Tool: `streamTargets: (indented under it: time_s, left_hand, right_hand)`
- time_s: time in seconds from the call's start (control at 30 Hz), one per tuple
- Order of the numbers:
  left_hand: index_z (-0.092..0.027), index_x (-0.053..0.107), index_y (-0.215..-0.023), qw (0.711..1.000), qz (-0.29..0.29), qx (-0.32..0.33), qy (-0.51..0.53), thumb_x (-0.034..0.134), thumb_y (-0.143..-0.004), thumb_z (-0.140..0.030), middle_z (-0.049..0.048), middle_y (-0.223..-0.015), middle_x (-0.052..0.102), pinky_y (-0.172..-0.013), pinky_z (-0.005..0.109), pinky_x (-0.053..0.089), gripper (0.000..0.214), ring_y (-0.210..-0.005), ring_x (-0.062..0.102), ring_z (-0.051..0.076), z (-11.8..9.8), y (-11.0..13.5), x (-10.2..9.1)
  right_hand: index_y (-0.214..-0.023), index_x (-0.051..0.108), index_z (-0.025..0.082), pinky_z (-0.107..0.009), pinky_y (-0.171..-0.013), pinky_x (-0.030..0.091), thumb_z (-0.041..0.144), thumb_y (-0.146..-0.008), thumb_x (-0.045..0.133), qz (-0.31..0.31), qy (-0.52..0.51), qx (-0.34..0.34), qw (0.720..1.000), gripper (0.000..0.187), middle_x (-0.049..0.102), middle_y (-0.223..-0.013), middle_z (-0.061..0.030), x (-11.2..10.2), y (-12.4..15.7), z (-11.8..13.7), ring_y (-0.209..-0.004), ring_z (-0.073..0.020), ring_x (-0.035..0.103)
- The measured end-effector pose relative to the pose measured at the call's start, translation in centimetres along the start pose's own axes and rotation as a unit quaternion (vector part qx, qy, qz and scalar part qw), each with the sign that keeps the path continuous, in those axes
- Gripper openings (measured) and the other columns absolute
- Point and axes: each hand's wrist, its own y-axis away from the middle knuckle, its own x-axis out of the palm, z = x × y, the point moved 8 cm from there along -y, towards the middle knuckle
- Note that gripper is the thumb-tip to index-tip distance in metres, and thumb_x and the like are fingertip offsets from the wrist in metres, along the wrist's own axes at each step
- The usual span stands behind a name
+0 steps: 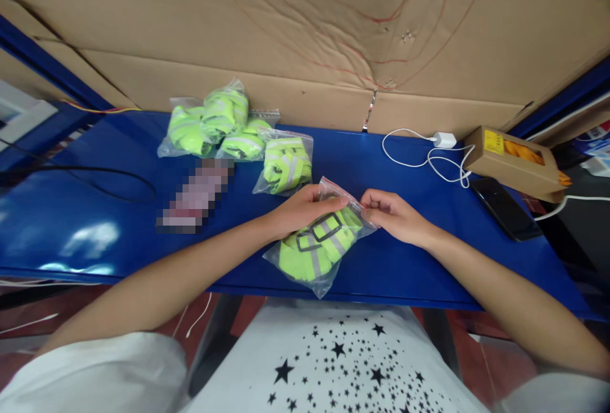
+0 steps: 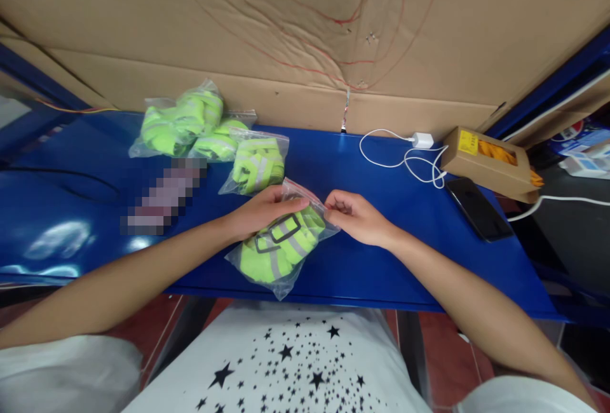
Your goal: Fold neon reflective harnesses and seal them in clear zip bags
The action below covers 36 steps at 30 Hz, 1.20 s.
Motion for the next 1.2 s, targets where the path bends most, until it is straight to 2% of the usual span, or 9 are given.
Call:
streamTargets:
  time_s: [0.13,0.23,0.37,0.5,0.67,0.8,1.0,1.1,1.2]
  left_hand:
    - [-0.017,0.077,-0.111,0.999,0.021,0.012,-0.024,0.071,-0.088,-0.055,0.0038,-0.074,0.069,-0.063,0.027,0.05,0.044,-0.075,0.067,0.019,-0.2,0.0,0.4]
    - [-0.018,0.076,-0.113,0.998,0.041,0.023,-0.044,0.069,-0.089,-0.054,0.0047,-0.081,0.071,-0.065,0.027,0.05,0.044,-0.08,0.067,0.02,-0.5,0.1,0.8]
    - [-0.018,0.075,-0.113,0.997,0.042,0.034,-0.059,0.068,-0.09,-0.054,0.0046,-0.083,0.071,-0.066,0.027,0.05,0.044,-0.082,0.067,0.021,-0.7,0.3,0.9]
    - [-0.019,0.074,-0.112,0.995,0.052,0.045,-0.074,0.067,-0.091,-0.054,0.0043,-0.085,0.071,-0.067,0.027,0.049,0.042,-0.081,0.066,0.02,-0.7,0.3,1.1]
    - [-0.018,0.069,-0.119,0.991,0.088,0.054,-0.088,0.061,-0.096,-0.053,0.0054,-0.098,0.071,-0.073,0.027,0.048,0.043,-0.084,0.065,0.017,-0.8,0.3,1.6]
    - [-0.018,0.066,-0.124,0.987,0.099,0.065,-0.112,0.059,-0.098,-0.054,0.0065,-0.105,0.071,-0.077,0.028,0.048,0.046,-0.09,0.065,0.018,-1.0,0.5,2.0]
    - [-0.017,0.065,-0.12,0.985,0.091,0.075,-0.128,0.06,-0.097,-0.055,0.0068,-0.104,0.07,-0.082,0.029,0.048,0.045,-0.095,0.064,0.019,-1.3,0.8,2.2]
    - [-0.018,0.065,-0.118,0.986,0.093,0.072,-0.119,0.061,-0.096,-0.057,0.0045,-0.097,0.068,-0.075,0.028,0.047,0.045,-0.087,0.062,0.018,-1.3,0.8,2.3]
    - [-0.017,0.065,-0.113,0.993,0.088,0.052,-0.065,0.058,-0.097,-0.056,0.0021,-0.088,0.064,-0.067,0.026,0.043,0.043,-0.076,0.057,0.014,-1.1,0.6,2.2]
  right_hand:
    - [-0.084,0.058,0.019,-0.025,-0.058,0.034,0.039,-0.09,0.064,-0.007,-0.004,-0.016,1.0,0.022,0.051,-0.07,0.0044,0.1,0.0,0.2,-0.062,-0.0106,0.046]
    - [-0.081,0.056,0.019,-0.025,-0.056,0.031,0.036,-0.089,0.065,-0.007,0.013,-0.031,0.999,0.021,0.047,-0.067,0.0054,0.3,0.0,0.6,-0.06,-0.0101,0.042]
    - [-0.086,0.056,0.02,-0.025,-0.056,0.033,0.04,-0.091,0.064,0.008,0.009,-0.029,0.999,0.022,0.047,-0.069,0.0053,0.8,0.3,0.7,-0.061,-0.0104,0.042]
    - [-0.082,0.054,0.02,-0.025,-0.055,0.032,0.042,-0.092,0.066,0.017,0.019,-0.047,0.999,0.027,0.044,-0.067,0.0058,1.2,0.5,1.0,-0.06,-0.01,0.039]
    - [-0.087,0.057,0.02,-0.025,-0.055,0.033,0.05,-0.093,0.065,0.009,-0.007,-0.029,1.0,0.031,0.047,-0.069,0.0049,1.2,0.3,0.5,-0.06,-0.0105,0.042]
    - [-0.08,0.053,0.021,-0.025,-0.053,0.03,0.047,-0.094,0.065,0.004,0.011,-0.05,0.999,0.032,0.045,-0.065,0.0057,1.1,0.4,0.8,-0.056,-0.0097,0.039]
    - [-0.083,0.057,0.02,-0.025,-0.056,0.032,0.042,-0.095,0.063,0.024,0.042,-0.073,0.996,0.025,0.048,-0.068,0.0046,1.7,0.7,1.3,-0.06,-0.0105,0.041]
    - [-0.082,0.056,0.02,-0.025,-0.056,0.031,0.042,-0.095,0.062,0.024,0.027,-0.067,0.997,0.026,0.047,-0.068,0.0047,1.8,0.8,1.3,-0.06,-0.0105,0.04]
    - [-0.08,0.053,0.02,-0.025,-0.056,0.031,0.037,-0.094,0.061,0.016,0.033,-0.061,0.997,0.023,0.045,-0.068,0.0052,1.6,0.7,1.1,-0.061,-0.0103,0.039]
